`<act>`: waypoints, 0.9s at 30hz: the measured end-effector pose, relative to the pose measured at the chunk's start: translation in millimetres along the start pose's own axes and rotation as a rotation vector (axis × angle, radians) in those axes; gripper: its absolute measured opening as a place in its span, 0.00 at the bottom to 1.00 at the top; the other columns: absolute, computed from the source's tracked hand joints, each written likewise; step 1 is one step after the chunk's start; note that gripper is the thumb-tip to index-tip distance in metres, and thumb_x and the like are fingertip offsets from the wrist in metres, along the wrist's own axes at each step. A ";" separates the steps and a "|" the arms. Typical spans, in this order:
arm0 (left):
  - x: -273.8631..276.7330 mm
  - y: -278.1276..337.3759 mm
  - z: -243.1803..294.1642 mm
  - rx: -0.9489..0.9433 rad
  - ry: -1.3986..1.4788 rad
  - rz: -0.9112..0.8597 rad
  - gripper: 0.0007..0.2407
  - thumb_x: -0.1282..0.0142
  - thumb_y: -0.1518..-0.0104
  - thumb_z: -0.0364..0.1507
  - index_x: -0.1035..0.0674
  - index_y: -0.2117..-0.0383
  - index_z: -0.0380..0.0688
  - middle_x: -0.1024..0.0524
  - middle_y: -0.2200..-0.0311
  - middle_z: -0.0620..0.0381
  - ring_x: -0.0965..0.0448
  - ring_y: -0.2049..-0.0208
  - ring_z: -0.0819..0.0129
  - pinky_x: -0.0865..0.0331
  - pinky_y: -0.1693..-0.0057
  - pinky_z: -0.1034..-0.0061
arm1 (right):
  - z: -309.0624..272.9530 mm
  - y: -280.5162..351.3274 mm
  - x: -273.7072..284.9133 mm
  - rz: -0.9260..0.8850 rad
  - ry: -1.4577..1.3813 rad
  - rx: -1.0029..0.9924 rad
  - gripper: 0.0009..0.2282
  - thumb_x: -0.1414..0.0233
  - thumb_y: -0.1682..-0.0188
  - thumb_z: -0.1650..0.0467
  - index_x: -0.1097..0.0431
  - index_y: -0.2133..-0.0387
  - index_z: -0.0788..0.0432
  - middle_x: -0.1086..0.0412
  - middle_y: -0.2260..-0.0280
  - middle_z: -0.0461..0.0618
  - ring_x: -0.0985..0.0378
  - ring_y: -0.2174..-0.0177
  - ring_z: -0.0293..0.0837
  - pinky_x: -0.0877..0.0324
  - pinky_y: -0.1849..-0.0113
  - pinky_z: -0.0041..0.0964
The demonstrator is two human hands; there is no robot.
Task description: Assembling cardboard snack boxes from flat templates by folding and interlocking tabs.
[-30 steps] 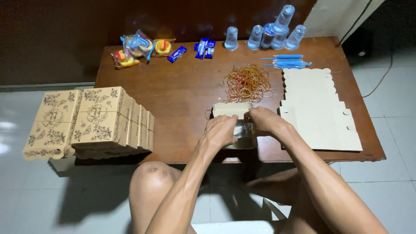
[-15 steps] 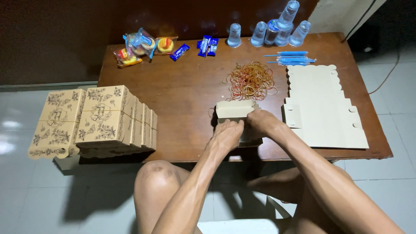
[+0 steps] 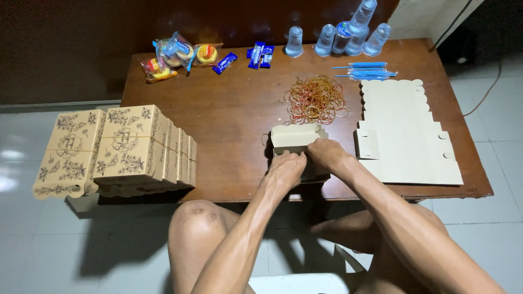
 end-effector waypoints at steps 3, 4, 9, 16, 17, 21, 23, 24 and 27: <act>-9.6 -6.8 -1.6 -0.004 -0.023 -0.007 0.28 0.36 0.54 0.23 0.27 0.42 0.35 0.18 0.62 0.44 0.22 0.53 0.45 0.25 0.50 0.48 | -3.7 5.4 5.0 0.014 0.010 0.005 0.08 0.42 0.68 0.74 0.21 0.75 0.66 0.24 0.78 0.64 0.16 0.73 0.62 0.21 0.71 0.56; -12.5 -8.3 -2.2 -0.005 -0.024 -0.006 0.28 0.36 0.54 0.23 0.27 0.42 0.35 0.18 0.62 0.44 0.22 0.53 0.45 0.25 0.50 0.48 | -1.7 3.0 1.2 0.015 0.010 0.003 0.08 0.42 0.68 0.74 0.21 0.75 0.66 0.24 0.78 0.64 0.16 0.73 0.62 0.21 0.71 0.56; -8.6 -2.6 -0.6 -0.010 -0.021 -0.009 0.24 0.37 0.53 0.22 0.26 0.46 0.34 0.19 0.60 0.44 0.23 0.51 0.45 0.26 0.50 0.46 | -0.7 -0.6 -2.2 0.020 0.043 0.013 0.08 0.42 0.67 0.76 0.20 0.74 0.64 0.23 0.77 0.64 0.16 0.72 0.61 0.21 0.71 0.55; 5.9 1.9 5.9 -0.012 -0.008 0.017 0.23 0.39 0.54 0.19 0.24 0.48 0.33 0.20 0.58 0.43 0.25 0.51 0.45 0.27 0.50 0.45 | -1.5 2.4 -2.7 0.005 0.001 -0.031 0.07 0.43 0.67 0.75 0.20 0.76 0.64 0.23 0.77 0.65 0.16 0.72 0.63 0.22 0.71 0.57; 11.9 4.2 7.5 -0.013 -0.013 0.017 0.21 0.39 0.54 0.19 0.23 0.49 0.33 0.20 0.58 0.43 0.25 0.50 0.45 0.27 0.50 0.45 | -1.2 2.1 -3.0 0.010 -0.001 -0.032 0.07 0.43 0.67 0.75 0.20 0.76 0.64 0.23 0.77 0.65 0.16 0.72 0.63 0.22 0.71 0.57; 33.8 13.0 12.6 -0.012 -0.025 0.055 0.17 0.41 0.54 0.17 0.20 0.55 0.35 0.21 0.60 0.44 0.25 0.52 0.46 0.28 0.51 0.46 | -0.4 4.9 10.9 -0.055 -0.029 -0.056 0.08 0.41 0.66 0.72 0.18 0.73 0.60 0.22 0.74 0.65 0.16 0.70 0.64 0.21 0.68 0.58; 37.2 13.0 10.3 -0.004 -0.040 0.074 0.17 0.40 0.54 0.18 0.20 0.55 0.35 0.21 0.61 0.44 0.25 0.52 0.46 0.28 0.51 0.46 | 6.6 -1.2 6.7 -0.057 -0.035 -0.069 0.08 0.41 0.65 0.71 0.18 0.73 0.59 0.22 0.74 0.64 0.16 0.69 0.63 0.21 0.68 0.57; 39.2 13.4 9.1 0.004 -0.054 0.093 0.17 0.40 0.54 0.18 0.20 0.55 0.35 0.21 0.61 0.44 0.25 0.53 0.45 0.28 0.52 0.46 | 10.2 -4.0 4.3 -0.060 -0.041 -0.082 0.08 0.41 0.64 0.70 0.18 0.73 0.58 0.22 0.73 0.63 0.16 0.68 0.62 0.21 0.67 0.56; 36.4 11.6 8.1 0.017 -0.054 0.093 0.17 0.40 0.55 0.17 0.20 0.55 0.36 0.22 0.62 0.44 0.24 0.54 0.46 0.29 0.52 0.45 | 8.7 -0.9 2.4 -0.050 -0.041 -0.076 0.09 0.41 0.65 0.70 0.18 0.71 0.60 0.22 0.72 0.64 0.16 0.68 0.62 0.21 0.67 0.57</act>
Point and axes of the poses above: each hand's wrist, its own y-axis away from the middle knuckle, its own x-axis out of the back of the hand, z = x × y, the point moved 5 cm from there along -y, towards the middle knuckle
